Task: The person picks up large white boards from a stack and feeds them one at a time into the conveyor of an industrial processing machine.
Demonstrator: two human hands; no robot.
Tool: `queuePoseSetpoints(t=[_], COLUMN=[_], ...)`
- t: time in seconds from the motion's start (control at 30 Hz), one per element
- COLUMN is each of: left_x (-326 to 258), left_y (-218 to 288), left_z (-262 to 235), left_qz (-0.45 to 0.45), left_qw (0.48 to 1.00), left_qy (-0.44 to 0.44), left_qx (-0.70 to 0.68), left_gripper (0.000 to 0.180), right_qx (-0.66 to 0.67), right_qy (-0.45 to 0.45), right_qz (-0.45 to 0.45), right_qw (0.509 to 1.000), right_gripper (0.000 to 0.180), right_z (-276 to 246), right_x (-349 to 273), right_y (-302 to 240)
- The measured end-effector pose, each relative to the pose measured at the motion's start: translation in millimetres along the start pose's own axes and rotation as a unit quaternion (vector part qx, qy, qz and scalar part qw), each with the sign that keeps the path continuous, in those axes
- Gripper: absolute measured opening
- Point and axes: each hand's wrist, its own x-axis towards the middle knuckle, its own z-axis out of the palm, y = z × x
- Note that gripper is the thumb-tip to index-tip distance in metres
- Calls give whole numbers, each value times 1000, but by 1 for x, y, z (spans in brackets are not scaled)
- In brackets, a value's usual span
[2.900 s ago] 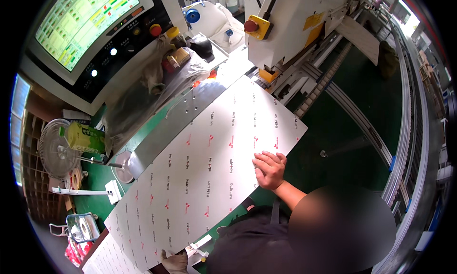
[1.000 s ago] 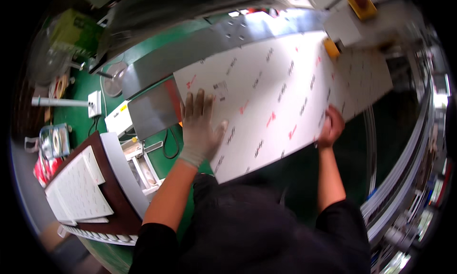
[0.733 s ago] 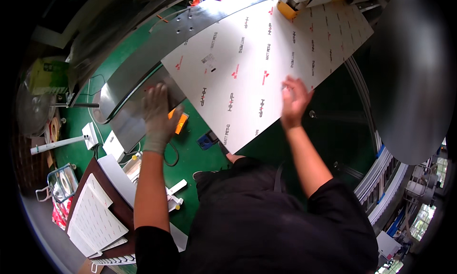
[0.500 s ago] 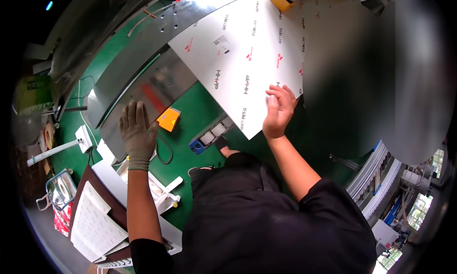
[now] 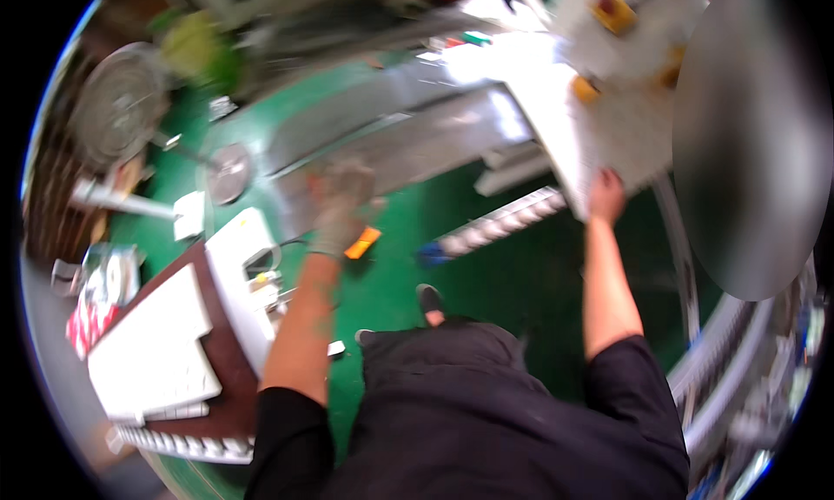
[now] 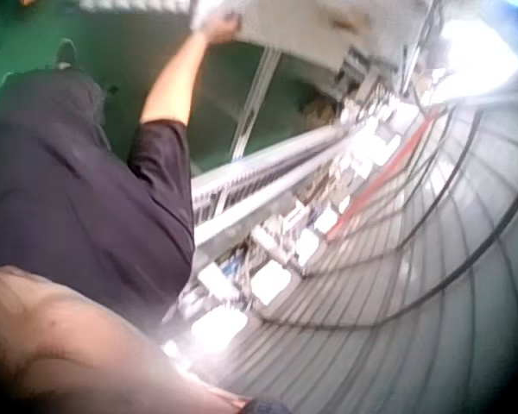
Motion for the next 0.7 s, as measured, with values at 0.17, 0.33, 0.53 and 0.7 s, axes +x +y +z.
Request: queuePoseSetpoints(t=[0.17, 0.33, 0.53, 0.7], left_x=[-84, -321, -556, -551], left_y=[49, -17, -89, -137], left_z=[-80, -118, -127, -149], left_qz=[-141, -491, -741, -664], left_qw=[951, 810, 247, 217], left_qy=[80, 188, 488, 509], left_qx=[-262, -262, -390, -503], left_gripper=[28, 28, 48, 48], right_qx=[188, -72, -92, -25], right_qy=[-185, -178, -223, -373], right_qz=[-28, -243, -268, -139], right_qw=[964, 951, 933, 917], right_gripper=[34, 40, 41, 48], right_z=[26, 13, 22, 32], right_x=[-84, -210, -222, -240], right_y=[-32, -142, -157, -201])
